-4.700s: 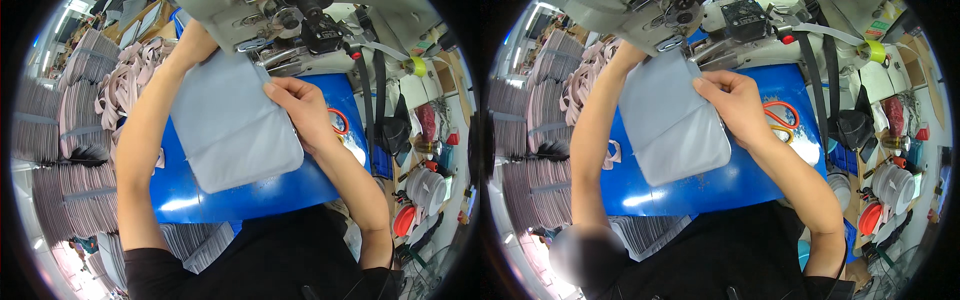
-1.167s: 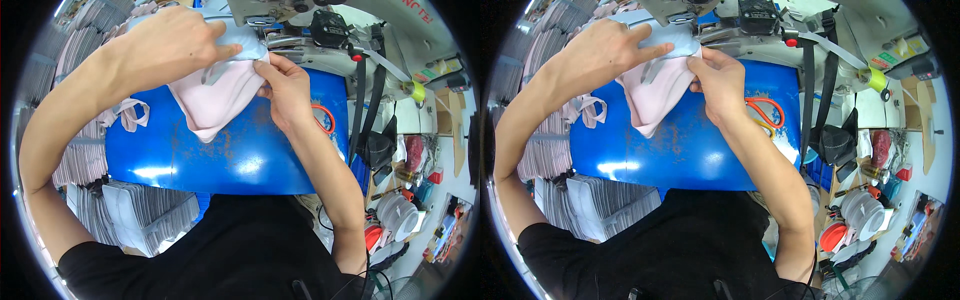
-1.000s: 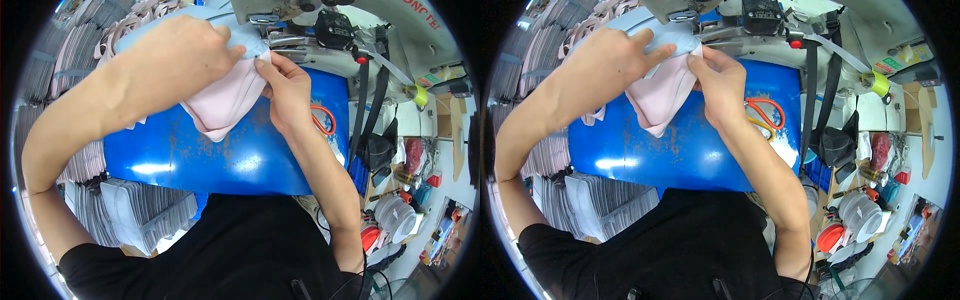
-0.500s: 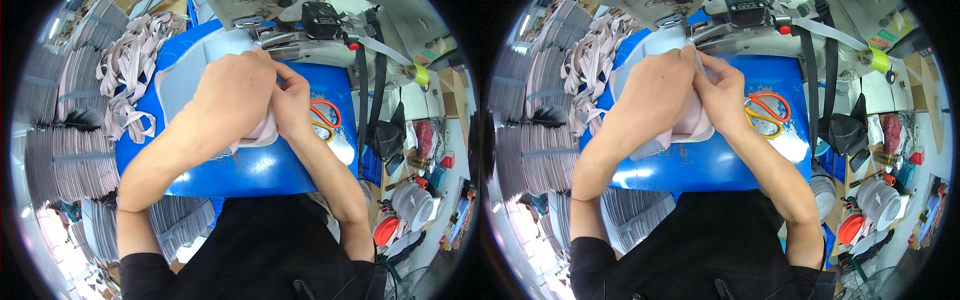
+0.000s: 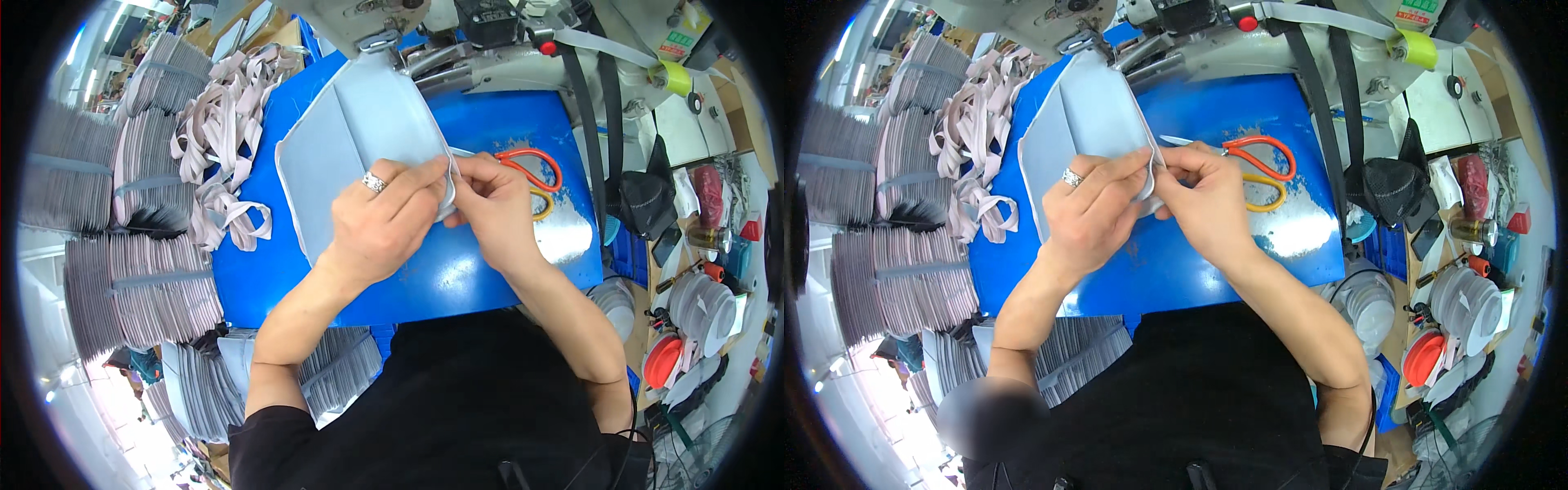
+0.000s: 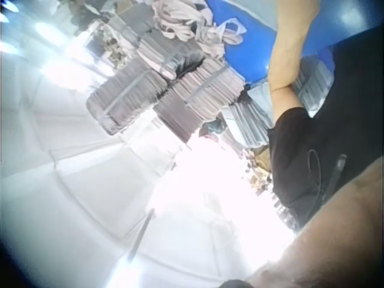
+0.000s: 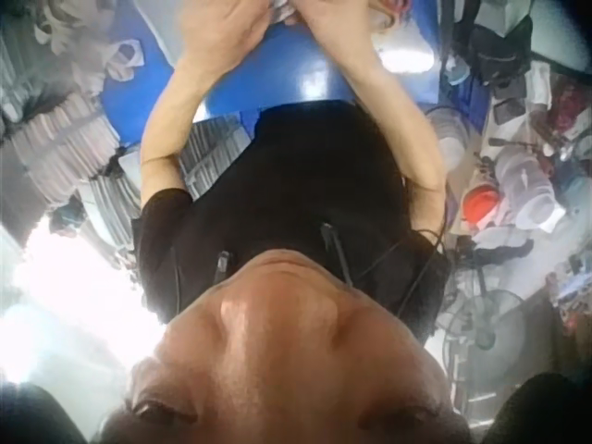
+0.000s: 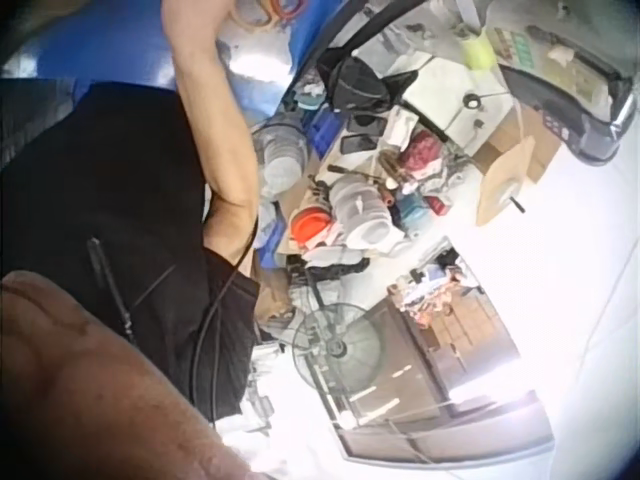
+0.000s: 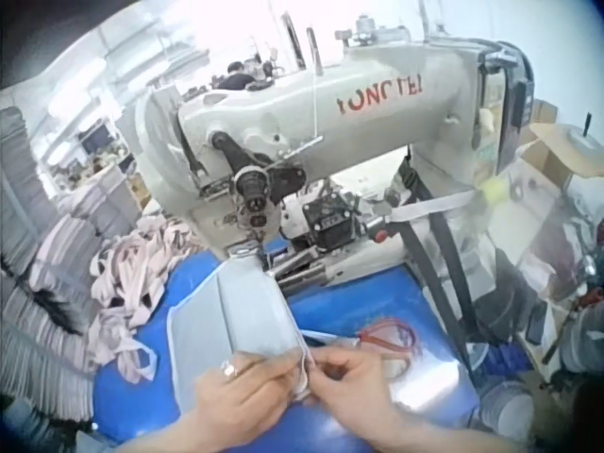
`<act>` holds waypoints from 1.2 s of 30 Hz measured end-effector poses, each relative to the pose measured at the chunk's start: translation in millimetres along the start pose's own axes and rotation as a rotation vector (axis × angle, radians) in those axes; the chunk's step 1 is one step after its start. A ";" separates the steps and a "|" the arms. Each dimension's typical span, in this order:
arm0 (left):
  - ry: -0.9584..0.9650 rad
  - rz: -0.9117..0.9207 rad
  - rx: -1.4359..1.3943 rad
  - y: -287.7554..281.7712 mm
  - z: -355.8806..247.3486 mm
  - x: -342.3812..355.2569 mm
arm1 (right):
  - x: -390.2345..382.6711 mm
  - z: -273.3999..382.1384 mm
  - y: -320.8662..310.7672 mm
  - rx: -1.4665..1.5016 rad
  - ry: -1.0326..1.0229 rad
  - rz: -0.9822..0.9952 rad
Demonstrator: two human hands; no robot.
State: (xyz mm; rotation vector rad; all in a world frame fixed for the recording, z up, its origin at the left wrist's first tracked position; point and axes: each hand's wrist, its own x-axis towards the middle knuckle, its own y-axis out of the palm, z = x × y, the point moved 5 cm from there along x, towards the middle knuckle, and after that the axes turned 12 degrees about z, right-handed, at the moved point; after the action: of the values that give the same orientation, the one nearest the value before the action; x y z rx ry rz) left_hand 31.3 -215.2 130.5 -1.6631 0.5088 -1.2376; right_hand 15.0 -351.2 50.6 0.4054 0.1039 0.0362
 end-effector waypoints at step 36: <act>-0.104 0.645 -0.078 -24.0 9.5 23.4 | 79.5 16.1 18.7 -0.045 -0.013 0.004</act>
State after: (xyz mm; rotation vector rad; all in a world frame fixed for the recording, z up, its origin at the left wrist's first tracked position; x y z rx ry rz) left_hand 44.1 -218.3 162.7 -1.4459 0.9459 -0.6602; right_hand 95.5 -335.9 65.2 0.3605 0.0889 0.0401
